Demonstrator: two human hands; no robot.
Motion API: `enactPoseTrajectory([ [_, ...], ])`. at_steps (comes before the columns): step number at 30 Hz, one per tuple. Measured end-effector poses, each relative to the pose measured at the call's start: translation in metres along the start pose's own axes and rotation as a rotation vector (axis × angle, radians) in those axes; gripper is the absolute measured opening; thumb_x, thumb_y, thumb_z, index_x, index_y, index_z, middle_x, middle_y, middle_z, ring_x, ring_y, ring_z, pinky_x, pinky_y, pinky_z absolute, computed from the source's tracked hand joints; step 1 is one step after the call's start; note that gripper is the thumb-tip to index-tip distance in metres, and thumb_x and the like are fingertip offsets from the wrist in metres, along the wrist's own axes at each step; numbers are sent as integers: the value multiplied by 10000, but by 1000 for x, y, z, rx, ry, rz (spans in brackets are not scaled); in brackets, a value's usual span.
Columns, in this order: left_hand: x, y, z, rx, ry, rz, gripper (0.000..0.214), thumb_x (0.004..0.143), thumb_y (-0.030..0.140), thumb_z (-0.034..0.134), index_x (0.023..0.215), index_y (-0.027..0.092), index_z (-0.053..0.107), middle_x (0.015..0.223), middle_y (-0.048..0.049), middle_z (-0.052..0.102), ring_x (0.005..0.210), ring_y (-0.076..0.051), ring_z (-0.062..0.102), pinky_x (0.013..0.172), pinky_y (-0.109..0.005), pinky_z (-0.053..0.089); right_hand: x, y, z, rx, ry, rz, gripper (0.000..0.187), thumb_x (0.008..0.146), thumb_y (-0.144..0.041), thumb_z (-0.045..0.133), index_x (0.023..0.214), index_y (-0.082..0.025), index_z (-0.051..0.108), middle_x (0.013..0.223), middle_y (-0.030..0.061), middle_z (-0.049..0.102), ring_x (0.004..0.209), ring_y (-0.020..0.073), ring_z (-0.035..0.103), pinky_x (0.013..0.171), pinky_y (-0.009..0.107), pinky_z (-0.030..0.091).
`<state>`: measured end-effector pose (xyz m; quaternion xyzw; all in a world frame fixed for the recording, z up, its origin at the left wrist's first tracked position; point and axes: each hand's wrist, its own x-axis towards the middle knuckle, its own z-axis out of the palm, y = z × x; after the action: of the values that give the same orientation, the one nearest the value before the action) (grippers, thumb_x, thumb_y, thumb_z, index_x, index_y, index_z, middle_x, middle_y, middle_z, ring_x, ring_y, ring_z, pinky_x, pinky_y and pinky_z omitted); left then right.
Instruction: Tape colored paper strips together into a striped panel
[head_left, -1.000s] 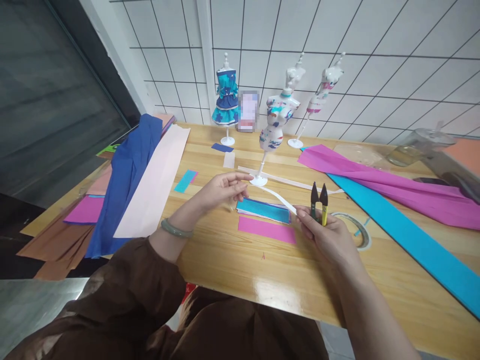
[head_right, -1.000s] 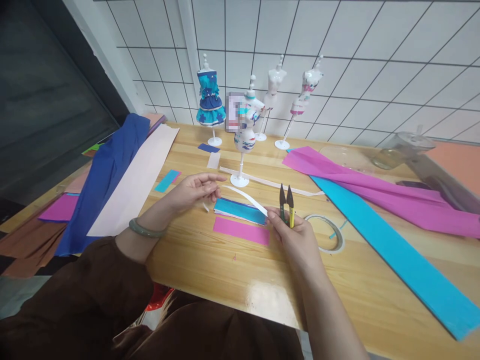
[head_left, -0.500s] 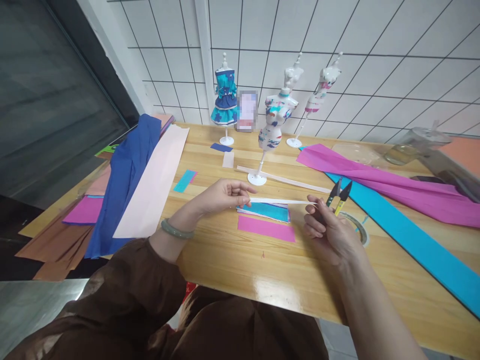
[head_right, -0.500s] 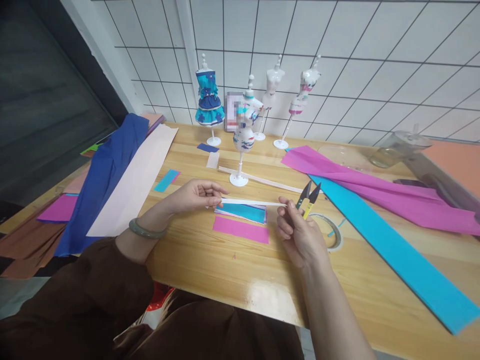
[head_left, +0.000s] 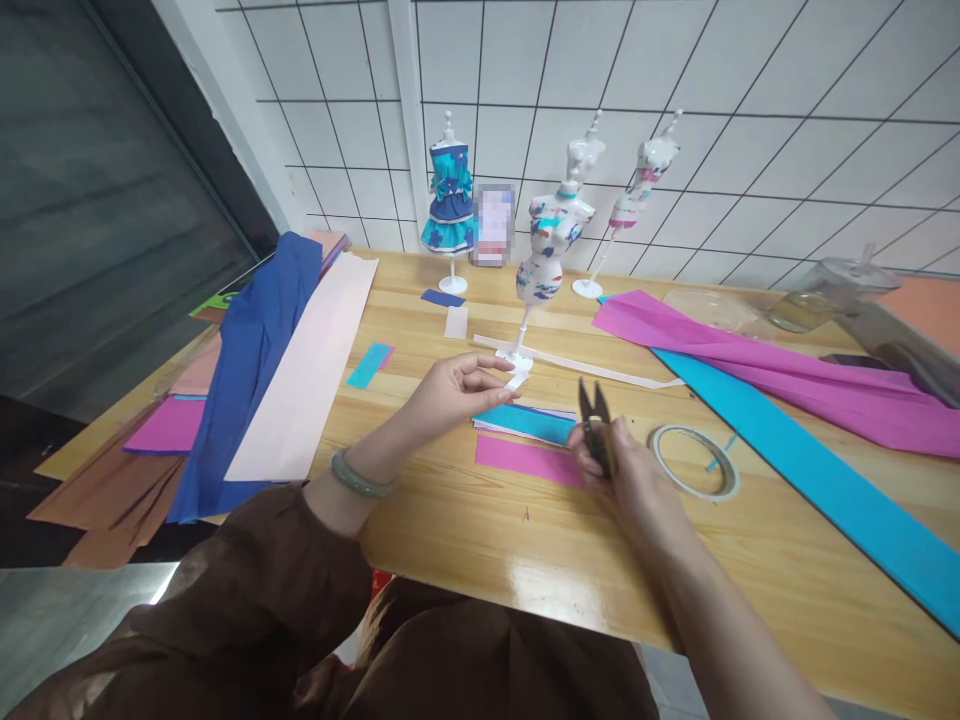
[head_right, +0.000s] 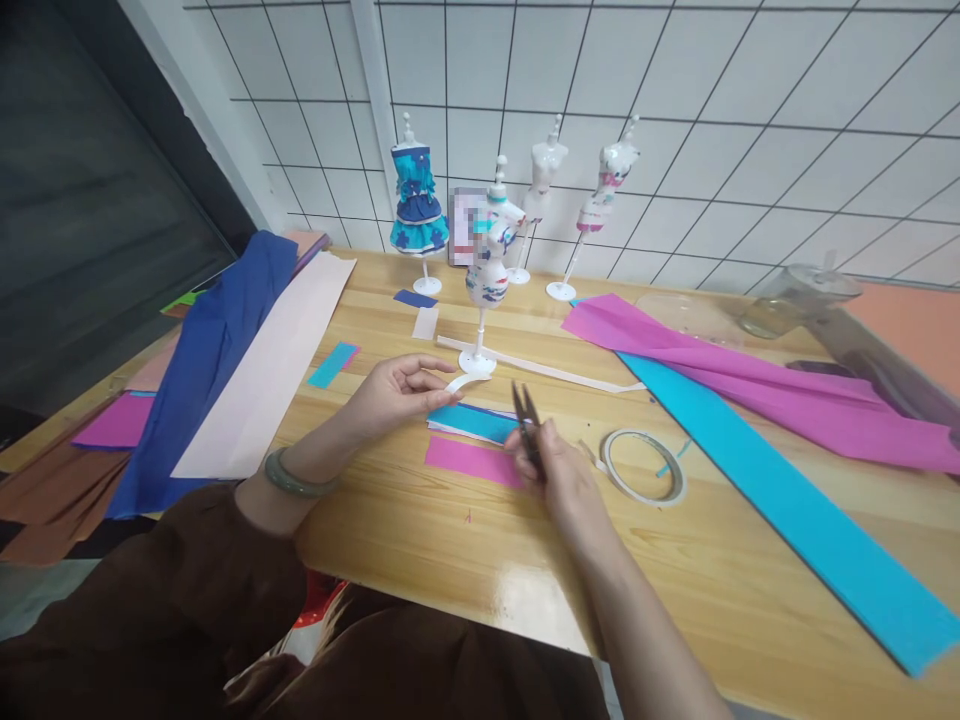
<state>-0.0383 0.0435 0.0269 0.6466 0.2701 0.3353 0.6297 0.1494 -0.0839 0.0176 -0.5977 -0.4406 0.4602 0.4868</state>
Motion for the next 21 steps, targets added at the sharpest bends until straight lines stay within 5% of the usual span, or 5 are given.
enactPoseTrajectory([
  [5, -3, 1, 11, -22, 21, -7, 334, 688, 294, 729, 942, 148, 568, 794, -45, 717, 802, -160, 668, 744, -272, 488, -7, -6, 8, -159, -192, 4, 483, 874, -586, 354, 608, -198, 459, 536, -32, 366, 502, 110, 308, 496, 268, 243],
  [13, -3, 1, 12, -67, 50, -3, 308, 692, 251, 725, 882, 162, 500, 763, -29, 701, 695, -125, 661, 654, -235, 494, -4, -2, 9, -112, -127, 81, 478, 835, -619, 400, 619, -200, 475, 506, -54, 306, 457, 96, 250, 456, 257, 186],
  [21, -7, -2, 19, -74, -89, -58, 372, 694, 274, 720, 955, 157, 481, 729, -28, 671, 651, -152, 671, 591, -235, 484, -3, -1, 12, -158, -176, 46, 480, 860, -607, 360, 597, -206, 377, 526, -55, 286, 485, 101, 249, 474, 262, 188],
])
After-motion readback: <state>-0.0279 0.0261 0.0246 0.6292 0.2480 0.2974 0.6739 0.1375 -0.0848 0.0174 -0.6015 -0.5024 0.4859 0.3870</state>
